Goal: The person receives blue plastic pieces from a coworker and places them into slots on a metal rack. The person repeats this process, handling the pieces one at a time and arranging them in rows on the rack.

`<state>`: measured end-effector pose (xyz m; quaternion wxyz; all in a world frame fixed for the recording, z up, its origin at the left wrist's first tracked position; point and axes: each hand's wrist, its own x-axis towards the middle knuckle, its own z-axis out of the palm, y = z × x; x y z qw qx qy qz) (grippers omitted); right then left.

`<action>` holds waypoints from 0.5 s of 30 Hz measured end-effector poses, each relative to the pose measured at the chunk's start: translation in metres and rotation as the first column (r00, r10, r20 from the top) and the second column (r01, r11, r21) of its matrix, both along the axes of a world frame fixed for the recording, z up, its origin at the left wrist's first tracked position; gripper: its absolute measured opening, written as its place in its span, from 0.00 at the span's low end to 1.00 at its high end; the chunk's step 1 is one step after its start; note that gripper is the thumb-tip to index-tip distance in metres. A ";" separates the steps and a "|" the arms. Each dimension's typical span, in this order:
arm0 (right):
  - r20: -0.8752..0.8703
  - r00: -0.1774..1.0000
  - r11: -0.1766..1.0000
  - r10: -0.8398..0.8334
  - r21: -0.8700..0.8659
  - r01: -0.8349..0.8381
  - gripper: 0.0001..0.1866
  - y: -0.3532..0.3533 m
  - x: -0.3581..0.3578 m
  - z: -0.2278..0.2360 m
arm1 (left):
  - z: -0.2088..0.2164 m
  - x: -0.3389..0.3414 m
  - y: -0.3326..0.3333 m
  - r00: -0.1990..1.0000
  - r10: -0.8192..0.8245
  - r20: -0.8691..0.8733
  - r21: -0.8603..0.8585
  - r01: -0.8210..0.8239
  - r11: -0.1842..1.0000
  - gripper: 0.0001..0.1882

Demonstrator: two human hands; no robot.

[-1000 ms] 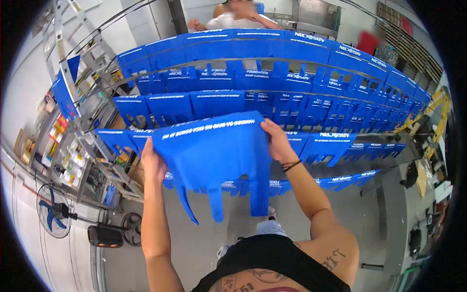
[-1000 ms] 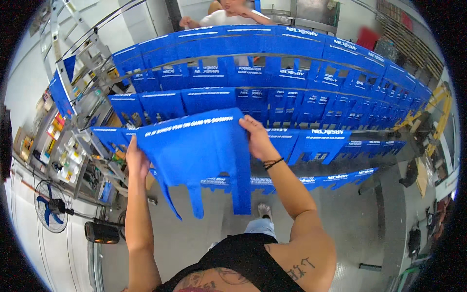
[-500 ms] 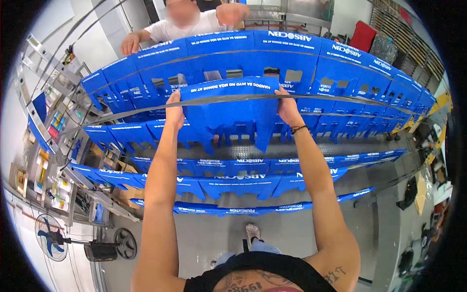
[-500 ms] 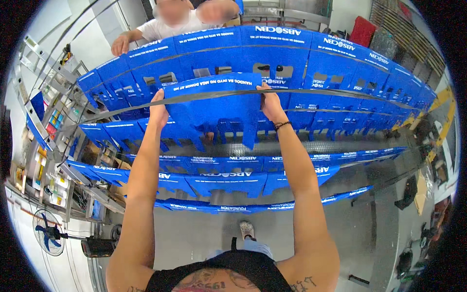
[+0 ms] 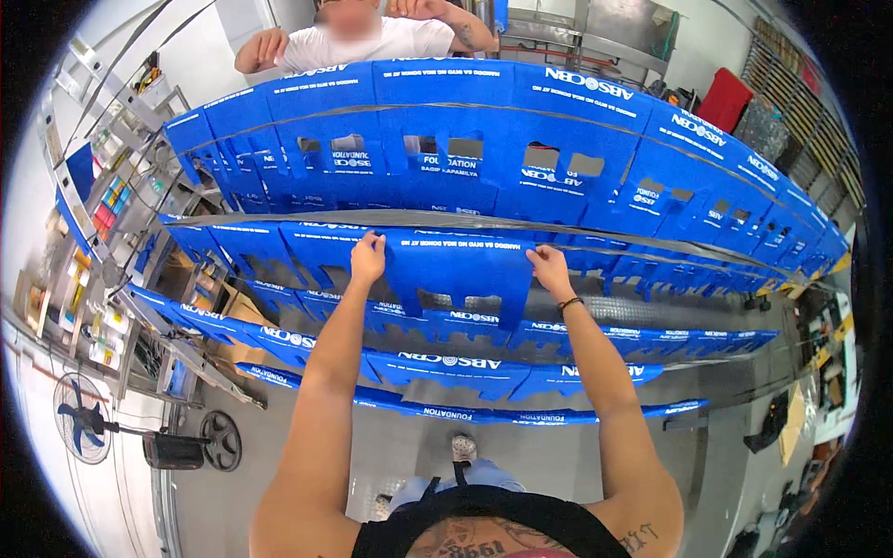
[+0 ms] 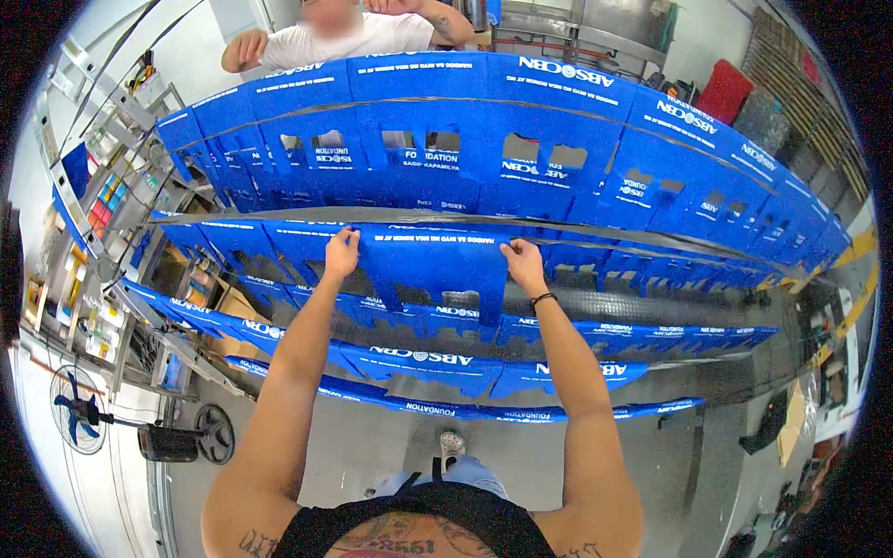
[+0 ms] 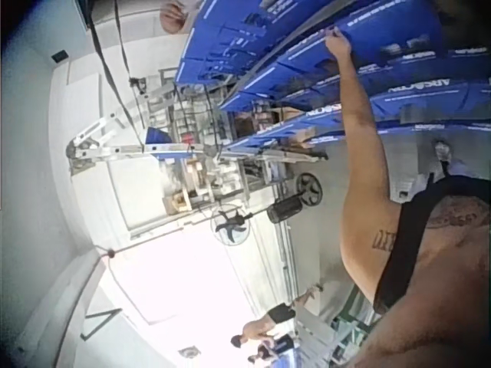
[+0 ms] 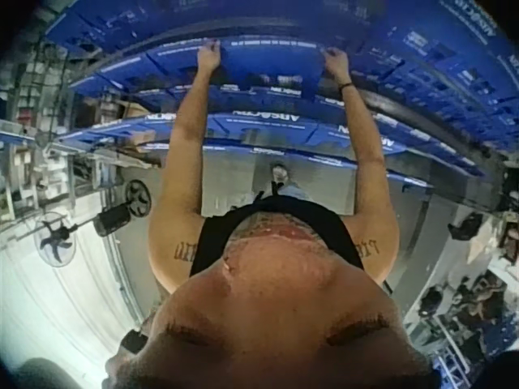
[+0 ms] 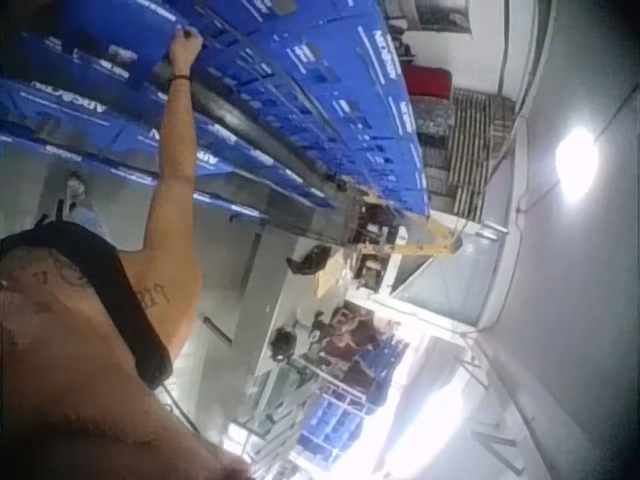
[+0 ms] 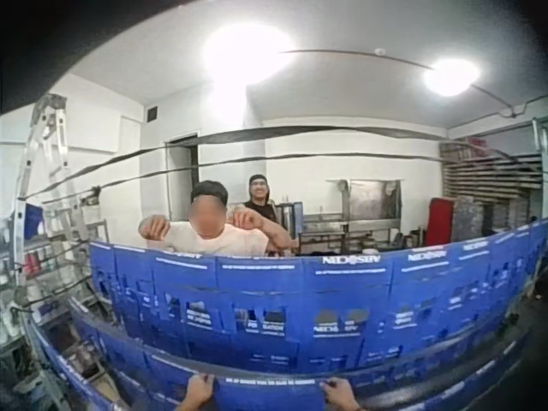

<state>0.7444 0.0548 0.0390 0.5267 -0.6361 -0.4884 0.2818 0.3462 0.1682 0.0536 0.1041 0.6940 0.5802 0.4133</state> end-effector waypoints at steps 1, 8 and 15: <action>0.024 1.000 1.000 -0.019 -0.022 0.020 0.14 -0.002 0.000 -0.003 | -0.002 0.005 -0.003 1.000 0.021 -0.003 -0.018 -0.021 1.000 0.17; 0.150 0.965 0.975 -0.216 -0.018 0.221 0.14 -0.005 -0.014 0.015 | 0.017 0.017 -0.012 0.989 0.085 -0.123 0.002 -0.086 0.996 0.16; 0.451 0.865 0.976 0.218 -0.121 -0.183 0.19 -0.023 -0.018 0.017 | 0.051 -0.022 -0.067 0.988 0.029 0.149 0.213 -0.061 0.975 0.11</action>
